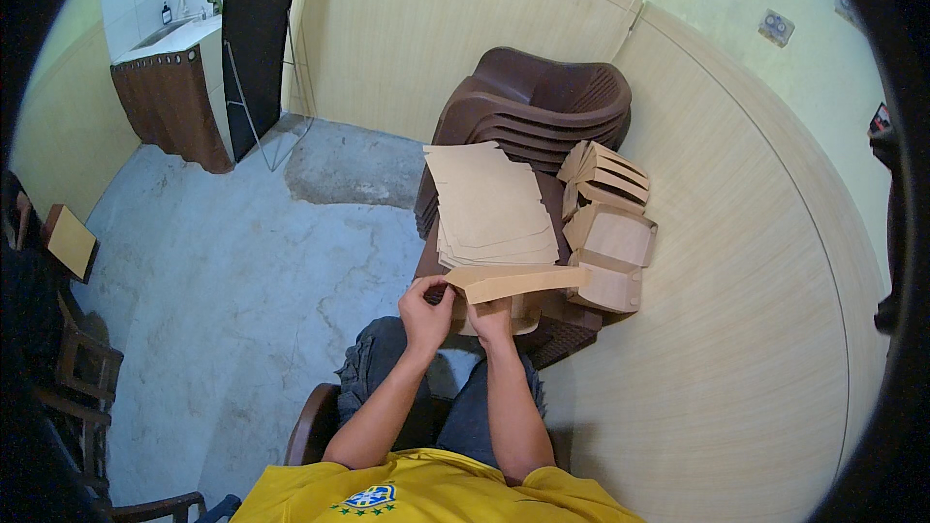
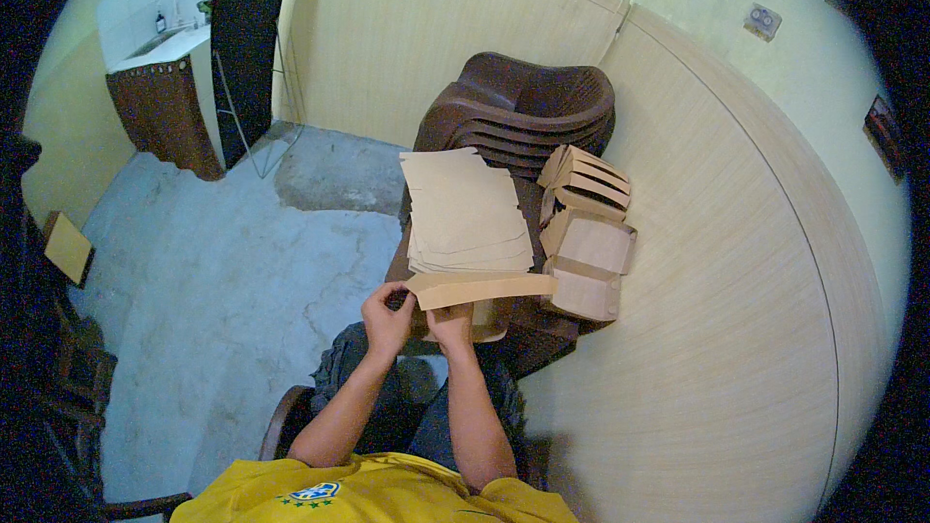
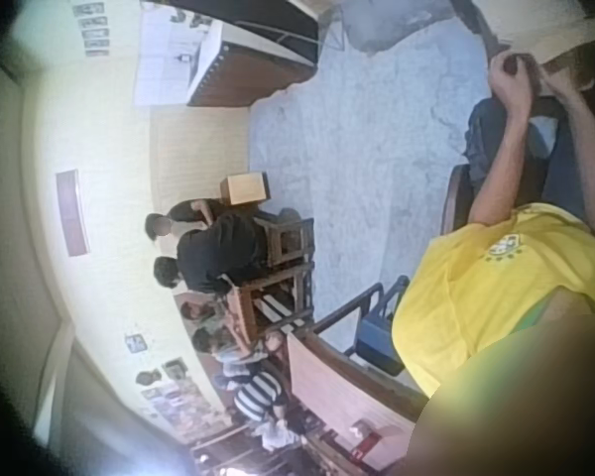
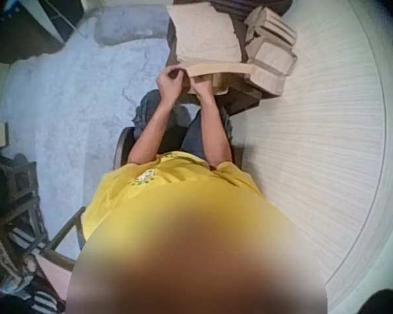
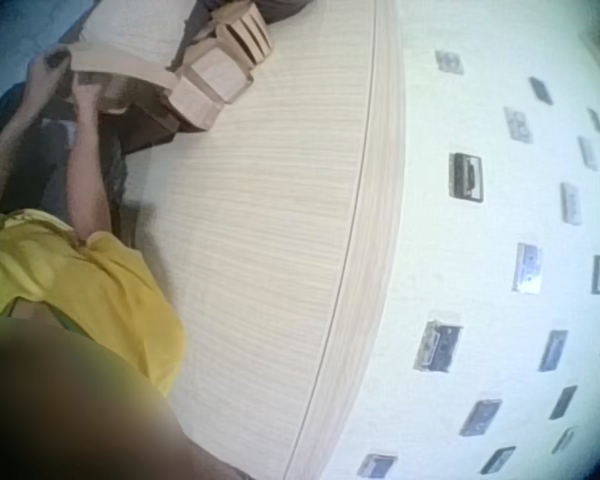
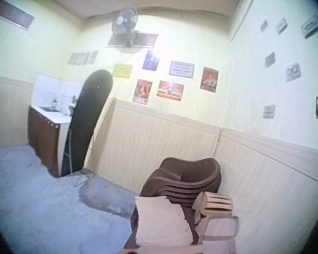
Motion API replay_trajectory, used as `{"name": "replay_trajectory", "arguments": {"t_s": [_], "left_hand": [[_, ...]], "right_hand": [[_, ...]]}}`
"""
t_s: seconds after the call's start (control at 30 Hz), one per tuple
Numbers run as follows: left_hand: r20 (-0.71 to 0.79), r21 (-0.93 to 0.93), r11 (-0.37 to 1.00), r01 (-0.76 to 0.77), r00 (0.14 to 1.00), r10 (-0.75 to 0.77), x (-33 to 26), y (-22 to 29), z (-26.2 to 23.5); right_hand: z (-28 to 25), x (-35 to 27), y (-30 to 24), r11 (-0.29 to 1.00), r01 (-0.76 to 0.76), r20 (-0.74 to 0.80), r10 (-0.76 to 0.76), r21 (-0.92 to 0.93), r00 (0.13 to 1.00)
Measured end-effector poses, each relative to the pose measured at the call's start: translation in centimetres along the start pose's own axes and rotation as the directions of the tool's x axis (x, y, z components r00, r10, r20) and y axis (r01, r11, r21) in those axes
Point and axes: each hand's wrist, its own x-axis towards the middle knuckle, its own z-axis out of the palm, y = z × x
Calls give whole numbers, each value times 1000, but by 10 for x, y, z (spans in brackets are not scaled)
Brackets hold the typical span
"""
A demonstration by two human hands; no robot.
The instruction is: The person folds flat cardboard pieces into small boxes by hand. They pick up each piece, fold the flaps, and place the finished boxes into a stack on the table.
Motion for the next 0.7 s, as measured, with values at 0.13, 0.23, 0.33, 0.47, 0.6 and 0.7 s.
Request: {"name": "replay_trajectory", "arguments": {"t_s": [0.13, 0.23, 0.33, 0.47, 0.6, 0.7], "left_hand": [[89, -124, 959, 253, 966, -243, 4, -11, 0], [224, -206, 876, 436, 892, -392, 11, -10, -2], [282, -154, 890, 430, 882, -377, 19, -8, -5], [199, 242, 970, -16, 979, -33, 25, -2, -5], [205, 377, 920, -110, 978, 33, 19, 11, -8], [169, 280, 960, -14, 985, -35, 17, 14, -7]], "right_hand": [[-7, 2, -7, 941, -309, 136, 291, 141, 947], [-16, 16, -26, 890, -452, 264, 422, 63, 867], [-20, 21, -36, 938, -341, 244, 346, -63, 906], [-13, 12, -21, 984, 9, 169, 22, -178, 985], [-12, 6, 2, 952, 19, 167, 34, -305, 985], [-15, 10, 9, 939, 98, 213, -27, -329, 977]]}}
